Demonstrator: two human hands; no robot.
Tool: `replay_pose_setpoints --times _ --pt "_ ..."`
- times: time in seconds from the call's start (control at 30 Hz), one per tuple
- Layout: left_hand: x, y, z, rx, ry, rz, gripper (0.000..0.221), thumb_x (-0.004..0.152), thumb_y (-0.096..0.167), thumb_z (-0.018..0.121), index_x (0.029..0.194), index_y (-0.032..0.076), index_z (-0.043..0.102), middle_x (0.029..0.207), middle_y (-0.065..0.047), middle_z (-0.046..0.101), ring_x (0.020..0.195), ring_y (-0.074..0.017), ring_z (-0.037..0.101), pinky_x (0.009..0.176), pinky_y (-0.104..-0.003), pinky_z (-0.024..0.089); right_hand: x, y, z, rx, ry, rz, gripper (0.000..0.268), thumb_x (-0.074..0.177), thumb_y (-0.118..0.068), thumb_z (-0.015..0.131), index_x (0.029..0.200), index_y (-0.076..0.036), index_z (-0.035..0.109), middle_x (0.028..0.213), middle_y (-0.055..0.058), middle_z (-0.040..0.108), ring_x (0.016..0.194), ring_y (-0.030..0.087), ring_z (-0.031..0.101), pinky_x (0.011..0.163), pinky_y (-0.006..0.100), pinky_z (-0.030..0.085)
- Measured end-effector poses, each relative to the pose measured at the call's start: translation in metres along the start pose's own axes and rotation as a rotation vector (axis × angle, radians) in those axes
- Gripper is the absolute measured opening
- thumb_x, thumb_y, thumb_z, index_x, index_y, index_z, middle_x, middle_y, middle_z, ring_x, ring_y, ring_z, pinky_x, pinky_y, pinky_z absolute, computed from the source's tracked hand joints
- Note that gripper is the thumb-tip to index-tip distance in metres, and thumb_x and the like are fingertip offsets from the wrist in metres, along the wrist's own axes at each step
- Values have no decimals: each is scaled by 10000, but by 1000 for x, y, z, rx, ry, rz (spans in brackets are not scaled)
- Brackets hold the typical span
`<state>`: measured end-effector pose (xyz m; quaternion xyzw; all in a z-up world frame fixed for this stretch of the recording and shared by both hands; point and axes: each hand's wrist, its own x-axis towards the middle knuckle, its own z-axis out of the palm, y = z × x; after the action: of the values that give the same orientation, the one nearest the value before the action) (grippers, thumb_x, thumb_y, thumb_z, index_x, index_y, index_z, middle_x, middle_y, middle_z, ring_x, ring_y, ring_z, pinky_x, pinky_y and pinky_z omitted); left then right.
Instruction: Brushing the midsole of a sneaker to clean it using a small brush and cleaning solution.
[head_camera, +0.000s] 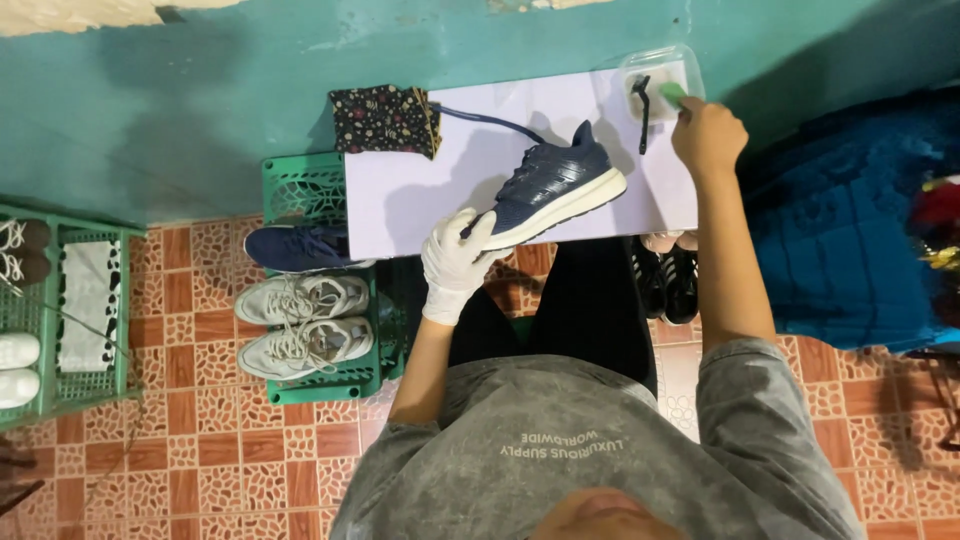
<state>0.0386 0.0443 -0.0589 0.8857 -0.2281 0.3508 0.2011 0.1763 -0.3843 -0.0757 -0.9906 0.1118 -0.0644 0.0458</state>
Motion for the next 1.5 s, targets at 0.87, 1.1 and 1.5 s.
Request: replay_pose_setpoints --times 0.87,1.1,1.5 --pt "-30 -2 31 33 197 40 378 967 534 576 1263 344 714 1125 21 604 1089 -205 614 862 -315 550 -198 -72 -42 504 420 -328 242 903 -34 743 1094 -164 818 827 54 709 731 282 704 704 368 555" --pt "-34 -9 38 73 203 54 398 967 606 531 1243 384 713 1121 52 602 1102 -175 608 875 -295 544 -198 -58 -45 335 396 -129 352 947 -157 728 1263 -299 791 758 68 658 649 337 677 574 456 543" --pt "-29 -4 26 -34 169 71 328 923 514 656 1191 340 727 1103 38 615 1086 -194 613 872 -314 554 -180 -66 -64 658 260 -137 278 1001 -77 709 1265 -141 769 1017 140 762 919 373 724 763 468 568"
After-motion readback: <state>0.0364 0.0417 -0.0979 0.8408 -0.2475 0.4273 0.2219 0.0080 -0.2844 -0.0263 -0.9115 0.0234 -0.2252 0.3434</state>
